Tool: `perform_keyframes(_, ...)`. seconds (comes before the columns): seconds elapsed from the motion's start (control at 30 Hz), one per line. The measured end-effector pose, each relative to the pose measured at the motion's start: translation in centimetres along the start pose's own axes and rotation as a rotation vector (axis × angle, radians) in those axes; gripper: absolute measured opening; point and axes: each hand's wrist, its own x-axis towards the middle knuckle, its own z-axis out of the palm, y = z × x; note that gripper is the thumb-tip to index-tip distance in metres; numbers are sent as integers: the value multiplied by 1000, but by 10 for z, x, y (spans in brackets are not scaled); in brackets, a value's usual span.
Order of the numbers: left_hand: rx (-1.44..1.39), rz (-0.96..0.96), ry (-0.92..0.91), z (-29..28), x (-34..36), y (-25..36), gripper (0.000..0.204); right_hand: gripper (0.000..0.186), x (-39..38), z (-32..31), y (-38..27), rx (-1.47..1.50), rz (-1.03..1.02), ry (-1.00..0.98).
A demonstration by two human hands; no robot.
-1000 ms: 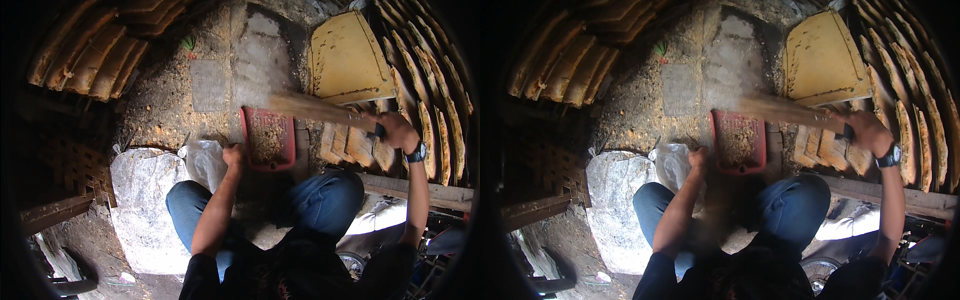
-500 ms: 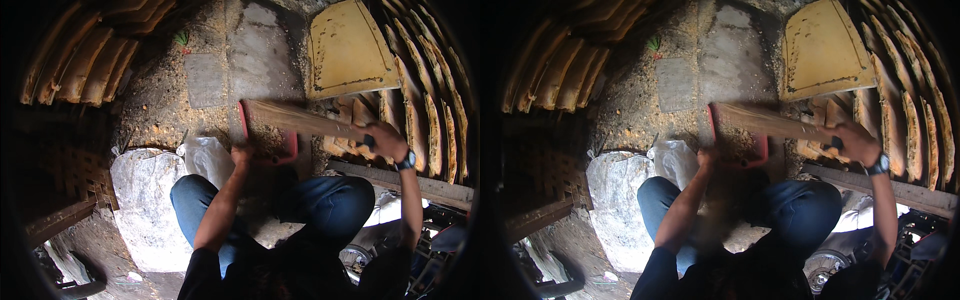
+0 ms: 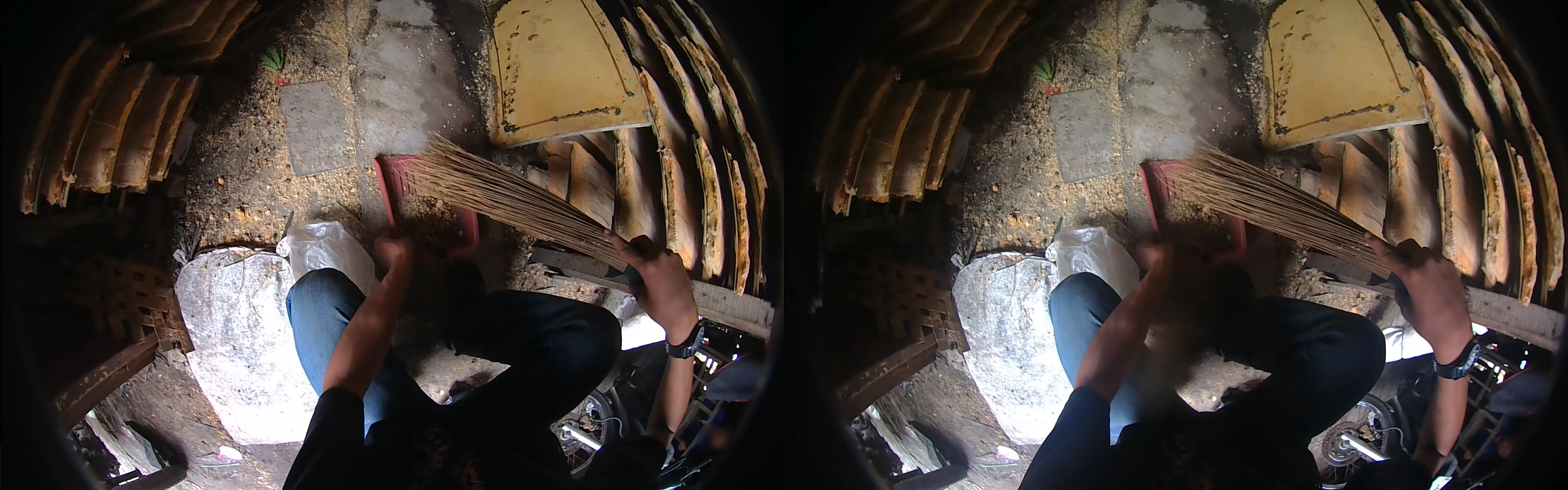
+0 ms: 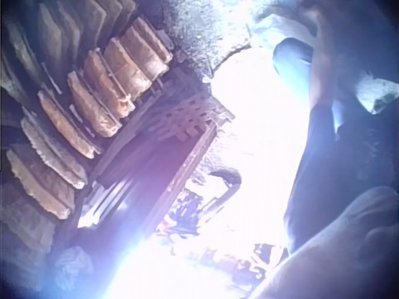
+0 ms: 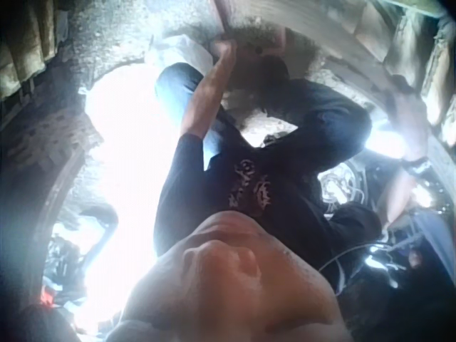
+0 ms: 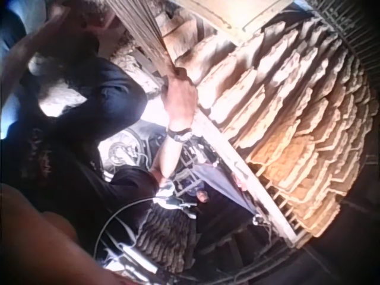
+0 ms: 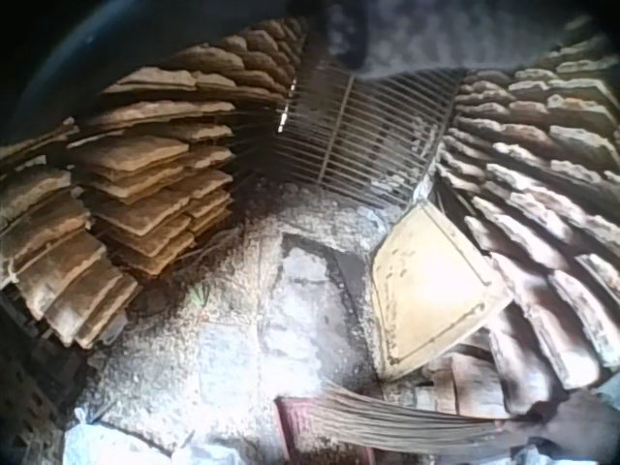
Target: The person sweeps debris and sawdust from the floor into a red dustpan using a broom. They move a wooden board to access the area, then repeatedly sweep and collect the debris while squatting.
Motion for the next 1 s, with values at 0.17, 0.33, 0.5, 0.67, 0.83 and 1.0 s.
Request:
perform_keyframes(0.17, 244, -35, 106, -18, -33, 72, 22, 80, 3, 6, 6, 5, -3, -46)
perform_keyframes(0.33, 224, 53, 200, -14, -23, 67, 20, 81, 2, 12, 14, 15, 7, -16)
perform_keyframes(0.5, -82, 102, 132, -9, -13, 67, 22, 84, -7, 16, 28, 110, 107, 56)
perform_keyframes(0.67, -228, 298, 71, -15, -19, 67, 23, 88, -17, 12, 38, 213, 199, 44)
perform_keyframes(0.83, -348, 294, 161, -10, -2, 52, 20, 89, -11, 8, 38, 205, 130, 205)
perform_keyframes(1.0, -339, 182, 148, -11, -22, 74, 20, 94, -9, 27, 50, 307, 322, 165)
